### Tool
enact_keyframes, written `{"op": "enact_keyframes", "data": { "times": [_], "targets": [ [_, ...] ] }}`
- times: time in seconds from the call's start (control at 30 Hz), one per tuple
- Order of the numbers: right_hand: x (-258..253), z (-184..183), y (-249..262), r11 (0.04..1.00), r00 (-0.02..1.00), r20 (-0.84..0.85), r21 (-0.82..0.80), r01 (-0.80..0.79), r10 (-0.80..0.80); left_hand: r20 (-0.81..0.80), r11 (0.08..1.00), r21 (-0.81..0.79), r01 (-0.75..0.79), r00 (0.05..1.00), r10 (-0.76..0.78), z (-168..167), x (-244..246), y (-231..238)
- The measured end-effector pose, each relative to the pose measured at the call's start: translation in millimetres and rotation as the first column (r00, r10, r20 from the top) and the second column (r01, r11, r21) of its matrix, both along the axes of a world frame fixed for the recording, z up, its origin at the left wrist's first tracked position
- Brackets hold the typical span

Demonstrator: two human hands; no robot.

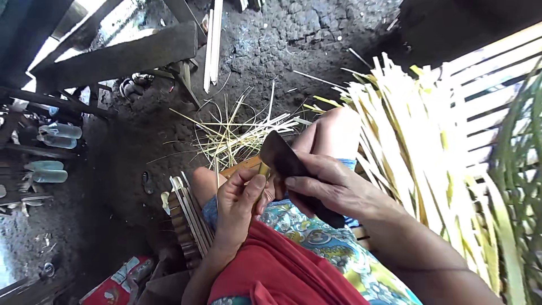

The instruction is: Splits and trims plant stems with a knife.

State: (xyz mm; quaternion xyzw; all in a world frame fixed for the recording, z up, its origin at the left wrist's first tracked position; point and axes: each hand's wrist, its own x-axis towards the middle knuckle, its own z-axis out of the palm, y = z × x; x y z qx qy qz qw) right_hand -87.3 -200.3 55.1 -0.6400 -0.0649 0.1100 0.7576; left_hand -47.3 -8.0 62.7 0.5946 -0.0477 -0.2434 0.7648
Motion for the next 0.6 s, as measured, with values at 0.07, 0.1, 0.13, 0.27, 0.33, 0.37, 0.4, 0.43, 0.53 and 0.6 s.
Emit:
{"op": "enact_keyframes", "data": {
  "times": [0.07, 0.1, 0.13, 0.27, 0.33, 0.37, 0.4, 0.43, 0.53, 0.6],
  "targets": [
    [0.2, 3.0, 0.9, 0.998, 0.999, 0.029, 0.046, -0.031, 0.03, 0.06, 0.996, -0.09, 0.014, 0.998, -0.008, -10.8, -1.2, 1.1],
    [0.2, 3.7, 1.2, 0.998, 0.999, 0.04, 0.059, -0.034, 0.032, 0.069, 0.994, -0.105, 0.011, 0.998, -0.004, -12.2, -1.6, 0.6],
    [0.2, 3.7, 1.3, 0.997, 0.998, 0.05, 0.068, -0.032, 0.028, 0.075, 0.994, -0.109, 0.007, 0.997, 0.001, -12.4, -2.1, 0.1],
    [0.7, 4.2, 0.4, 0.998, 0.996, 0.088, 0.055, -0.01, 0.005, 0.088, 0.995, -0.1, -0.002, 0.996, 0.01, -12.0, -3.5, -0.9],
    [1.1, 4.9, -0.6, 0.999, 0.996, 0.089, 0.045, -0.013, 0.009, 0.094, 0.995, -0.098, -0.006, 0.995, 0.016, -12.1, -3.7, -1.3],
    [1.2, 5.0, -0.9, 0.999, 0.996, 0.089, 0.041, -0.015, 0.011, 0.099, 0.995, -0.097, -0.006, 0.995, 0.015, -12.2, -3.8, -1.5],
    [1.4, 4.8, -1.3, 0.999, 0.995, 0.094, 0.04, -0.021, 0.017, 0.102, 0.995, -0.096, -0.005, 0.995, 0.015, -12.2, -3.8, -1.6],
    [1.6, 5.0, -1.9, 0.999, 0.995, 0.1, 0.037, -0.025, 0.021, 0.103, 0.995, -0.096, -0.005, 0.995, 0.015, -12.2, -3.7, -1.7],
    [2.5, 5.2, -3.0, 0.999, 0.992, 0.127, 0.027, -0.029, 0.025, 0.105, 0.996, -0.09, -0.006, 0.994, 0.015, -12.2, -4.2, -1.7],
    [3.1, 5.7, -3.3, 0.999, 0.99, 0.138, 0.013, -0.037, 0.035, 0.115, 0.996, -0.085, -0.002, 0.993, 0.012, -12.4, -4.6, -1.3]
  ]
}}
